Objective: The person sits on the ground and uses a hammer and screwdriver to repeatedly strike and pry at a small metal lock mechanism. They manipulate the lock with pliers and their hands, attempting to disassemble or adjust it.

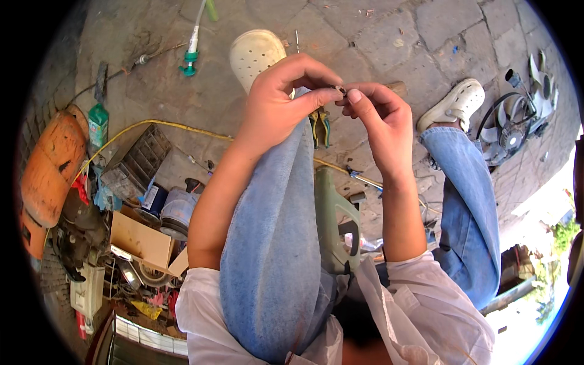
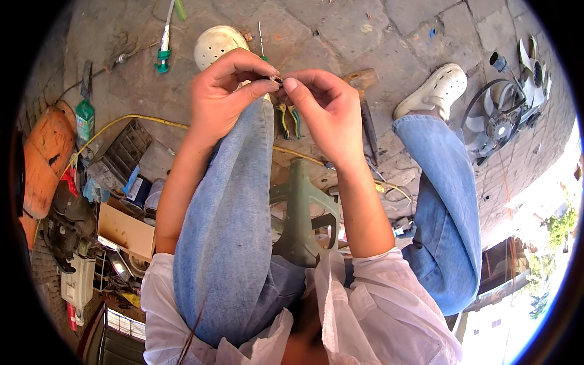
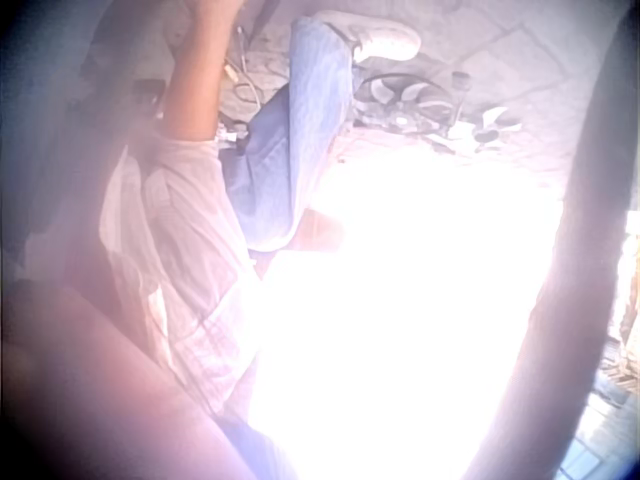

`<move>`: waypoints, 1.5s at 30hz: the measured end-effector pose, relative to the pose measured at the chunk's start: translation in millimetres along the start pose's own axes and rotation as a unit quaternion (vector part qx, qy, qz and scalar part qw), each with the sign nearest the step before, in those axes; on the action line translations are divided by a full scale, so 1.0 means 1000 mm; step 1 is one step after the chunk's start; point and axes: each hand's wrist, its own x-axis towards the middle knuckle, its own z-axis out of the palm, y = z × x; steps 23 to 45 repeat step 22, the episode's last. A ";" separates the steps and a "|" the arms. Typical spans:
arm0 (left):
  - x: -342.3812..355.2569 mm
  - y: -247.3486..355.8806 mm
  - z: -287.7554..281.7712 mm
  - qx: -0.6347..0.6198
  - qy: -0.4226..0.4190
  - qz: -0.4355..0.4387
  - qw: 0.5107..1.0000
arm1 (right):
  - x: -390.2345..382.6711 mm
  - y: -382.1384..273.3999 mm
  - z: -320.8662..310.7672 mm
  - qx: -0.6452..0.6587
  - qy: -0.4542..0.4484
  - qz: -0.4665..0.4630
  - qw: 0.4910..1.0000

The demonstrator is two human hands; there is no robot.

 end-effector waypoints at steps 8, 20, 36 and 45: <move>0.011 -0.035 -0.009 0.027 0.124 -0.130 0.983 | -0.015 0.000 0.046 0.089 -0.108 -0.051 0.989; 0.007 -0.036 -0.010 -0.057 0.116 -0.125 0.984 | 0.018 0.004 0.033 -0.038 0.193 -0.168 0.966; 0.008 -0.034 -0.009 -0.106 0.105 -0.084 0.985 | 0.022 0.012 0.027 -0.067 0.144 -0.121 0.980; 0.008 -0.034 -0.009 -0.106 0.105 -0.084 0.985 | 0.022 0.012 0.027 -0.067 0.144 -0.121 0.980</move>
